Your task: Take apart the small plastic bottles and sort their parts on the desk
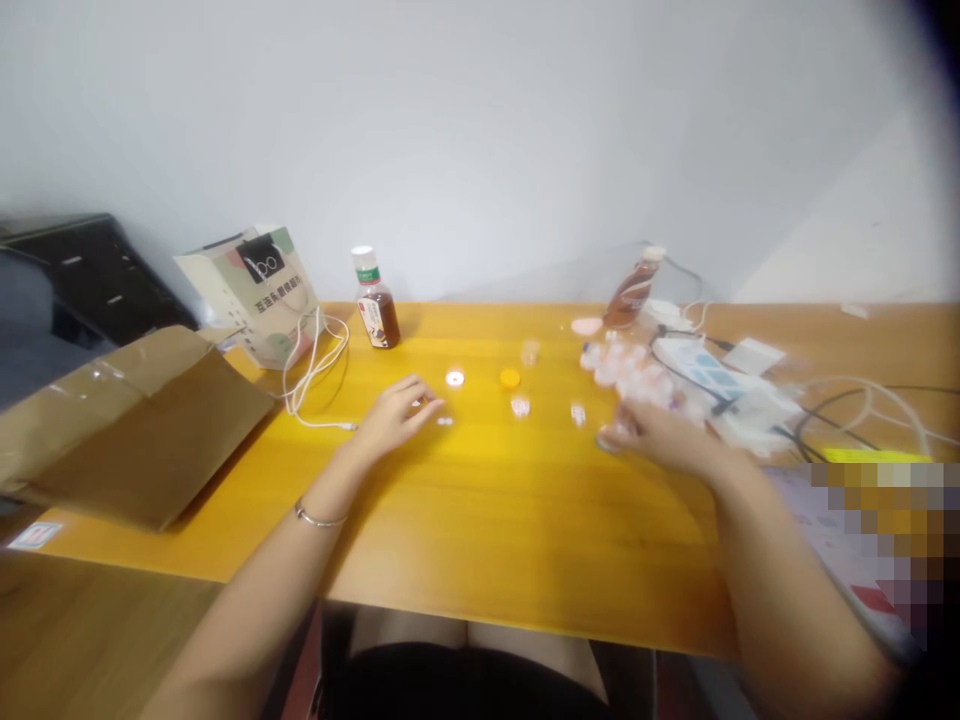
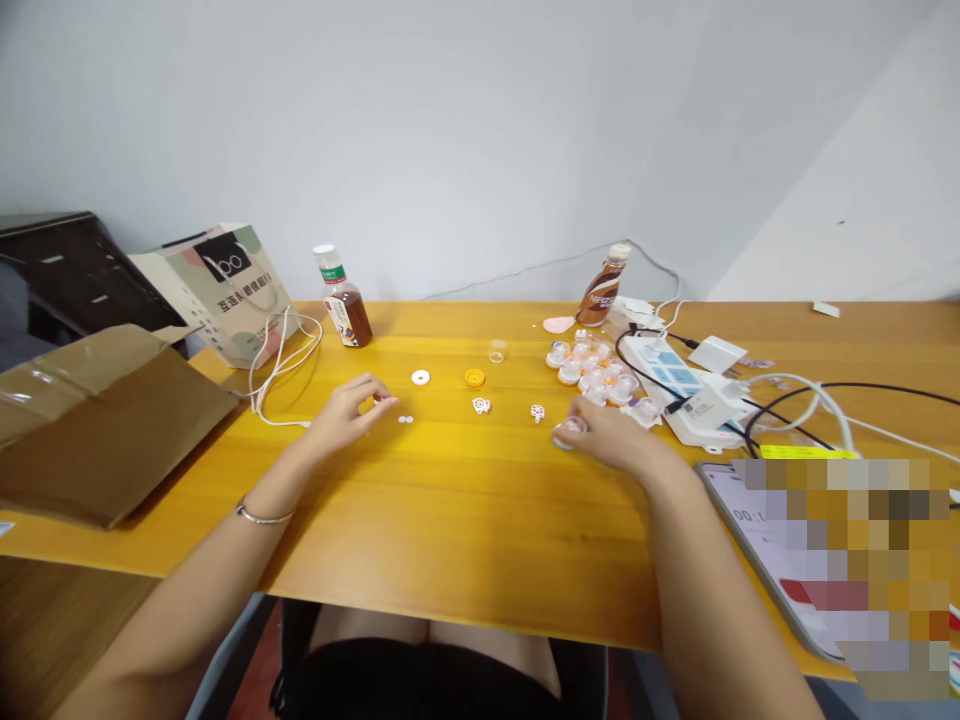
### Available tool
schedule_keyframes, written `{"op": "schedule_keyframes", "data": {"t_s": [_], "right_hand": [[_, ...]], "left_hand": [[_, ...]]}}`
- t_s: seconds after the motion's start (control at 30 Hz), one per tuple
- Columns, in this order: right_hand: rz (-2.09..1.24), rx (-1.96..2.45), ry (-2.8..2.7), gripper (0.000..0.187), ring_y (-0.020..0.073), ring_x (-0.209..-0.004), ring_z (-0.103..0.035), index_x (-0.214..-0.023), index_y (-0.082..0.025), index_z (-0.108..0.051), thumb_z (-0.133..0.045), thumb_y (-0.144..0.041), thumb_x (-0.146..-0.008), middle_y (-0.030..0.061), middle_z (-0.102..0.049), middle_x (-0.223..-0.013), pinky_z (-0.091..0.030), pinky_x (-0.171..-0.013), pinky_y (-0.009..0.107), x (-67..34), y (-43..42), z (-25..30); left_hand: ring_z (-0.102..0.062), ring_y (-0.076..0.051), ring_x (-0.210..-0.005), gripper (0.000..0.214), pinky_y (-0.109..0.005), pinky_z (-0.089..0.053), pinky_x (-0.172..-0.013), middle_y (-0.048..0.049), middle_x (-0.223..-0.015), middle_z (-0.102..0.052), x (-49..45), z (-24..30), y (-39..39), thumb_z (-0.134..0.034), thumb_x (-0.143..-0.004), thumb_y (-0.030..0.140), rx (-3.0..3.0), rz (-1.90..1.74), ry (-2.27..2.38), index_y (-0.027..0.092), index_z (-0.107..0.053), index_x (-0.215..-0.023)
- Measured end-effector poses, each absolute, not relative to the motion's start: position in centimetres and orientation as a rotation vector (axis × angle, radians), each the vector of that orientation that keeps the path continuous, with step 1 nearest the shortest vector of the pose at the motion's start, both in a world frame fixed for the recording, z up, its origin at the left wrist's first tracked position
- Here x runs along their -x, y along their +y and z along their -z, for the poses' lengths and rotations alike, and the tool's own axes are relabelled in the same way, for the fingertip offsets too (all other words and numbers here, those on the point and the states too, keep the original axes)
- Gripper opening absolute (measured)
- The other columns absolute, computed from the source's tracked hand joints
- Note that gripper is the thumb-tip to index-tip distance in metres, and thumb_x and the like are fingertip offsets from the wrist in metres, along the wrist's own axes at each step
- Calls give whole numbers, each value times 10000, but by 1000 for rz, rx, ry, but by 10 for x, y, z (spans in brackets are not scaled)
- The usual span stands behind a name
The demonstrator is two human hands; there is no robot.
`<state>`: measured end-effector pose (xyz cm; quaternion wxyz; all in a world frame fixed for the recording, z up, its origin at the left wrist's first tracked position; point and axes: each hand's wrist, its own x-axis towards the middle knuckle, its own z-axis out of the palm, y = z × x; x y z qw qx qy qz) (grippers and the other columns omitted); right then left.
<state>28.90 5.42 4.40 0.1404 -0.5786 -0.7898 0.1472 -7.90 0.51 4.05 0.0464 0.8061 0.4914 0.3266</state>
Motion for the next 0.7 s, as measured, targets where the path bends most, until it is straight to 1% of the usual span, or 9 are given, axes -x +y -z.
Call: {"op": "schedule_keyframes", "data": {"t_s": [0.07,0.17,0.3,0.37,0.43,0.53,0.63,0.7], "right_hand": [[-614,1510,-2405,187,146,-541,-505,-683,-202,-514,-579,-376,-701,0,-563,-608,-336,-505,252,-265,39,-49],[-795,1243,-2435,154,127,-555,-490,-760,-208,-518,-568,-351,-733,-16,-556,-632,-341,-515,238,-225,20,-47],[-998,1015,-2350,182,98,-530,-427,-803,-205,-495,-562,-367,-756,-47,-485,-597,-316,-493,214,-189,7,-27],[-1055,981,-2314,216,94,-534,-414,-819,-202,-489,-576,-388,-752,-52,-464,-602,-314,-498,212,-183,7,-17],[-1091,971,-2271,256,93,-543,-411,-844,-202,-474,-587,-410,-748,-52,-458,-616,-316,-505,214,-182,8,-9],[-1144,946,-2201,346,94,-552,-415,-897,-208,-425,-628,-423,-717,-58,-453,-635,-329,-512,216,-184,11,-4],[-1218,901,-2152,458,95,-552,-432,-942,-217,-366,-676,-418,-672,-65,-464,-647,-351,-516,220,-185,13,-2],[-1268,874,-2130,498,97,-561,-448,-962,-221,-340,-687,-413,-661,-63,-478,-667,-361,-516,222,-186,14,-2]], "left_hand": [[-523,-149,-743,271,-276,-384,-734,-50,-773,-565,70,-41,0,-439,-866,371,-2556,-903,1406,161,-577,-765],[-533,-151,-734,300,-278,-370,-717,-49,-751,-579,50,-39,-9,-436,-862,410,-2667,-714,1269,168,-579,-760],[-542,-166,-743,334,-281,-377,-697,-48,-794,-588,24,-30,-20,-503,-794,500,-2672,-628,1184,176,-557,-852],[-537,-170,-739,356,-277,-386,-675,-49,-822,-583,16,-23,-22,-548,-757,506,-2620,-642,1207,177,-535,-892],[-525,-163,-722,327,-265,-390,-643,-48,-820,-570,12,-16,-22,-559,-763,466,-2557,-646,1234,174,-518,-906],[-498,-153,-682,261,-254,-385,-606,-40,-773,-541,9,-9,-20,-548,-783,412,-2495,-649,1262,170,-511,-873],[-483,-154,-675,265,-255,-377,-600,-36,-753,-525,8,-7,-19,-566,-767,422,-2469,-673,1251,169,-511,-828],[-477,-150,-668,287,-254,-374,-597,-33,-747,-521,8,-6,-19,-580,-754,439,-2436,-703,1238,167,-515,-819]]}}
